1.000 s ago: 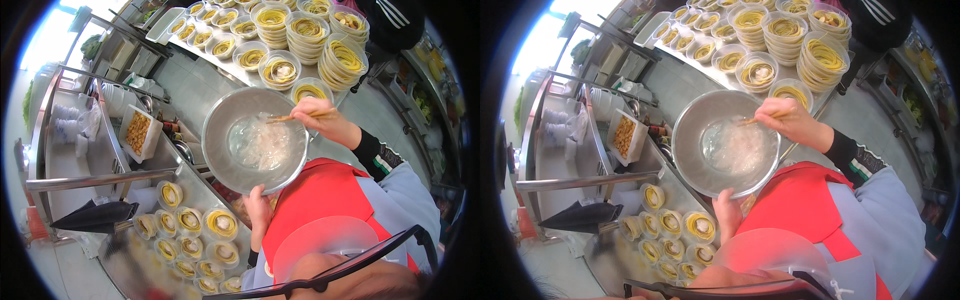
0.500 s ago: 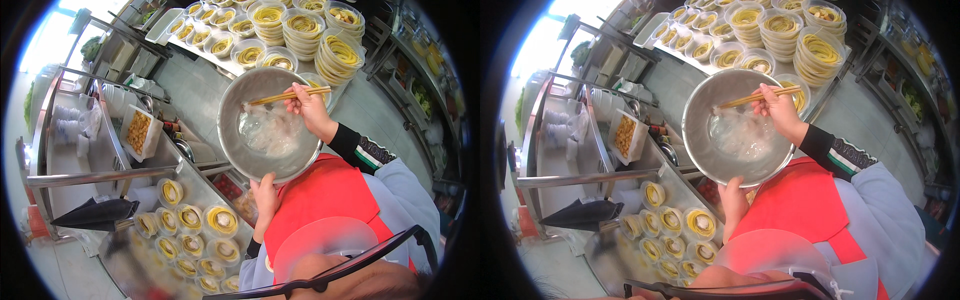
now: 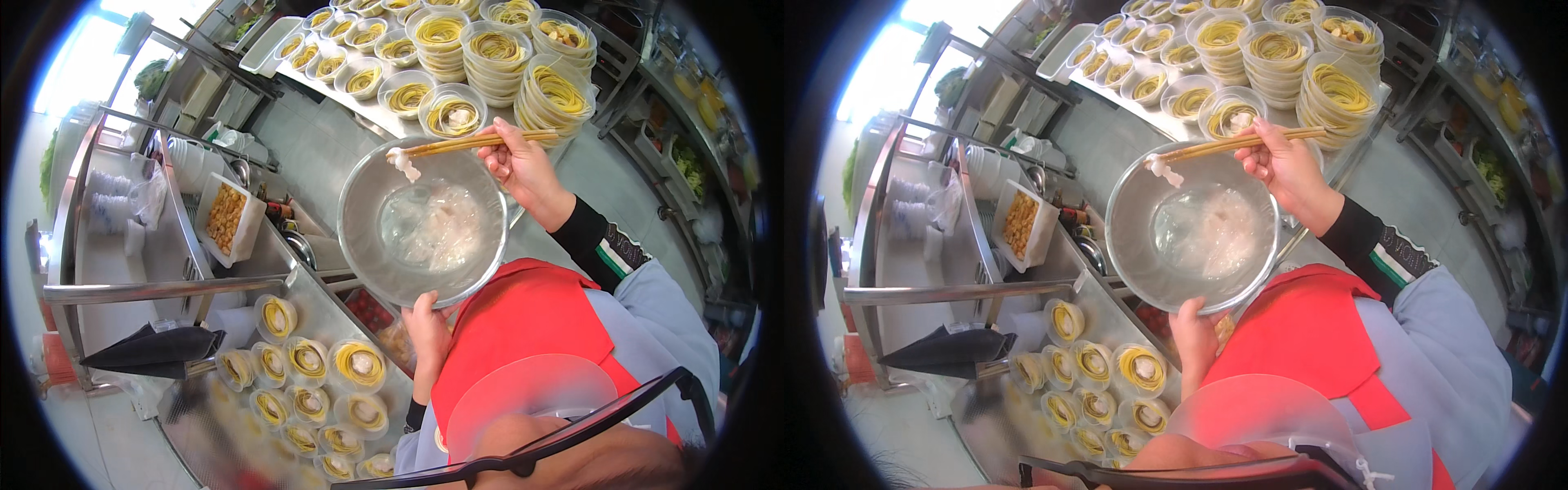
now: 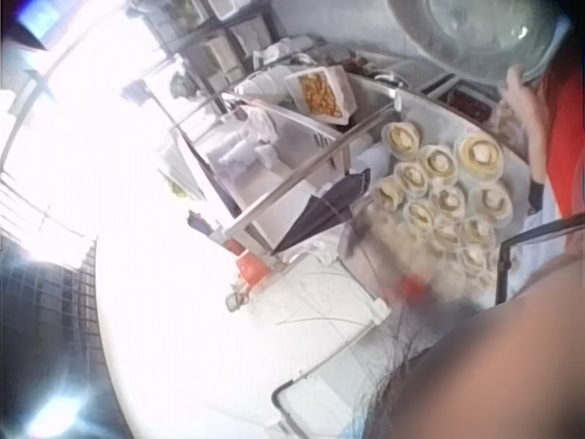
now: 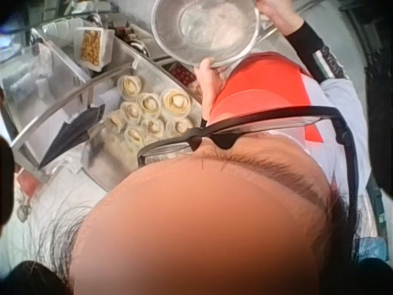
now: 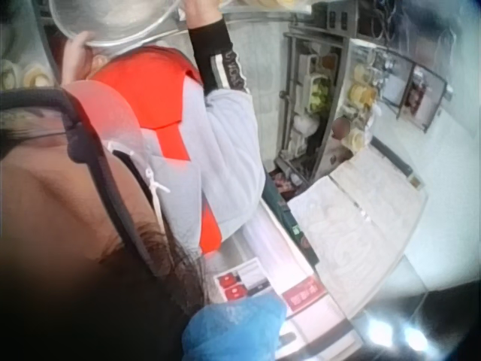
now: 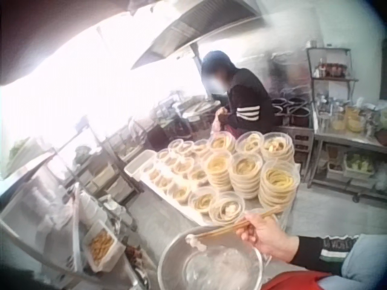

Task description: The person uses chopsticks to pick small white dumplings from a metal bowl and places one into each of many clear plastic bowls containing yellow noodles. The person moves along the counter, filling bowls in sequence, then briefly retrieves more dumplings from a plastic bag before continuing.

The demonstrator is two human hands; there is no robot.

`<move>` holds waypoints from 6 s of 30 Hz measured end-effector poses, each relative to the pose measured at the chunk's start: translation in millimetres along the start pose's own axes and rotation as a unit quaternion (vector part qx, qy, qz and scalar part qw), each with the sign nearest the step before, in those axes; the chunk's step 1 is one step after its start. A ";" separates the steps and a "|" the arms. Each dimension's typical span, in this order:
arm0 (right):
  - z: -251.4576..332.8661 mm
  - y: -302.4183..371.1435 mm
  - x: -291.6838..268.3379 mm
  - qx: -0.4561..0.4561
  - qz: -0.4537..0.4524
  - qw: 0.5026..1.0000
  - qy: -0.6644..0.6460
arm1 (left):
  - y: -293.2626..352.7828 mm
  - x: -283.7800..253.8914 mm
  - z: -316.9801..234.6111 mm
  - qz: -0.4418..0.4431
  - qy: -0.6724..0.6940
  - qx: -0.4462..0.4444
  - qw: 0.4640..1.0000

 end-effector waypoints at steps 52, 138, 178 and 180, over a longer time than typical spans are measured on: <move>-28.4 7.4 -10.3 0.185 0.050 0.976 -0.104 | -5.9 3.2 3.8 0.020 0.040 -0.022 0.999; 8.4 -122.9 -70.6 -0.299 -0.045 0.928 0.220 | 46.4 -69.7 21.2 -0.161 0.157 0.020 0.974; -62.4 17.6 72.7 -0.122 0.191 0.931 0.287 | 10.3 -20.2 -12.7 -0.029 0.055 0.024 0.998; -58.5 19.1 68.9 -0.096 0.184 0.941 0.268 | 10.4 -18.8 -16.1 -0.017 0.057 0.014 0.998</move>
Point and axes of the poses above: each hand's wrist, its own y-axis away from the middle knuckle, its own x-axis out of the palm, z = x × y, the point moved 2 cm from there along -y, towards the middle knuckle, and after that the axes turned 8 degrees about -z, right-handed, at the moved point
